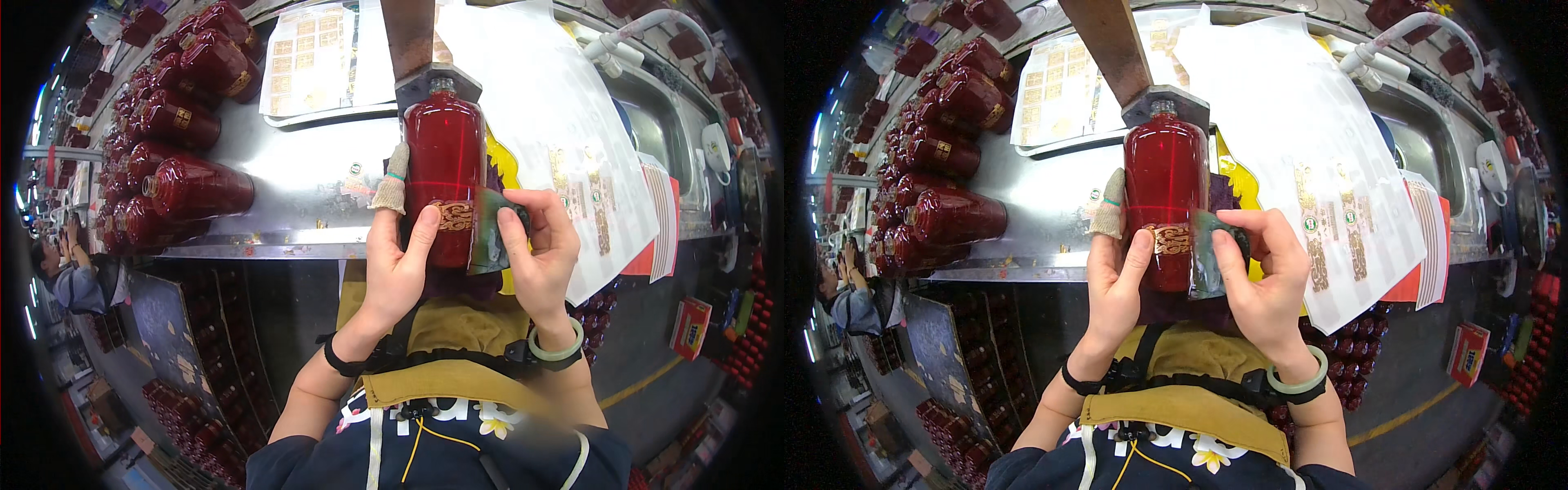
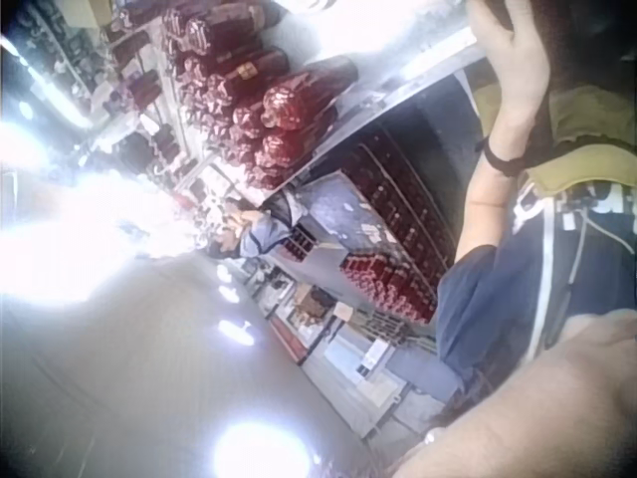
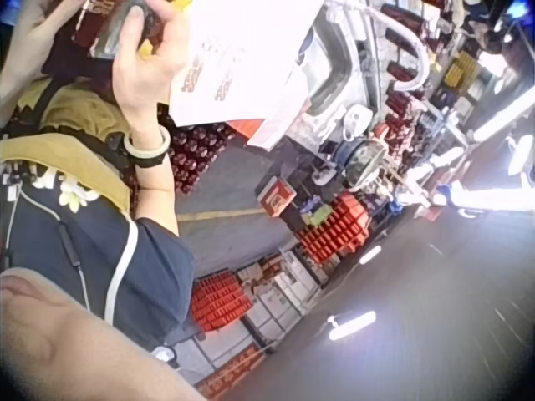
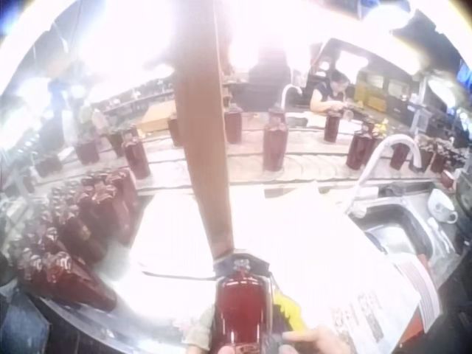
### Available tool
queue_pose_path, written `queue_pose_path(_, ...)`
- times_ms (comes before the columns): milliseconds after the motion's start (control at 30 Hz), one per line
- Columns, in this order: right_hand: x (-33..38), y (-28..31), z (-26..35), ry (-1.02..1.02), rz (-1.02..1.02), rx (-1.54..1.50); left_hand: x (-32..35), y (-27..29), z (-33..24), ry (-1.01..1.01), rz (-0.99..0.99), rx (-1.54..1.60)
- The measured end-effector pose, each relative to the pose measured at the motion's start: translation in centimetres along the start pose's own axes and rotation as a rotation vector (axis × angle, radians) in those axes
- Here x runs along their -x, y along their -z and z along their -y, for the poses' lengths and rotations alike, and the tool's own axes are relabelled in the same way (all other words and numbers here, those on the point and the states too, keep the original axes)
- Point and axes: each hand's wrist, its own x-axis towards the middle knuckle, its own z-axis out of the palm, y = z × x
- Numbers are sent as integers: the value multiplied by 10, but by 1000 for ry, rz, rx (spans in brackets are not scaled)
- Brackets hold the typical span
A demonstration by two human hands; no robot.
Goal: Applying decorative labels and security seals to red glass liquor bottles on an assembly line.
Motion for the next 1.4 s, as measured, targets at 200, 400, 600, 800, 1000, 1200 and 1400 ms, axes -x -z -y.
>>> queue_pose_path(200,-8,-17,15,127,6,217,3,3,-2,19,27,18)
queue_pose_path(400,-15,-20,24,212,9,209,11,2,-7,-90,9,-233)
queue_pose_path(600,-24,18,18,138,-135,144,18,7,-4,-451,120,-1085)
queue_pose_path(800,-18,21,11,173,-97,193,15,6,-1,-555,50,-1073)
queue_pose_path(1000,-16,18,5,719,53,580,17,18,8,-597,26,-998)
queue_pose_path(1200,-8,32,16,714,302,475,21,16,7,-561,30,-977)
queue_pose_path(1400,-18,34,10,594,-71,329,23,13,7,-564,48,-997)
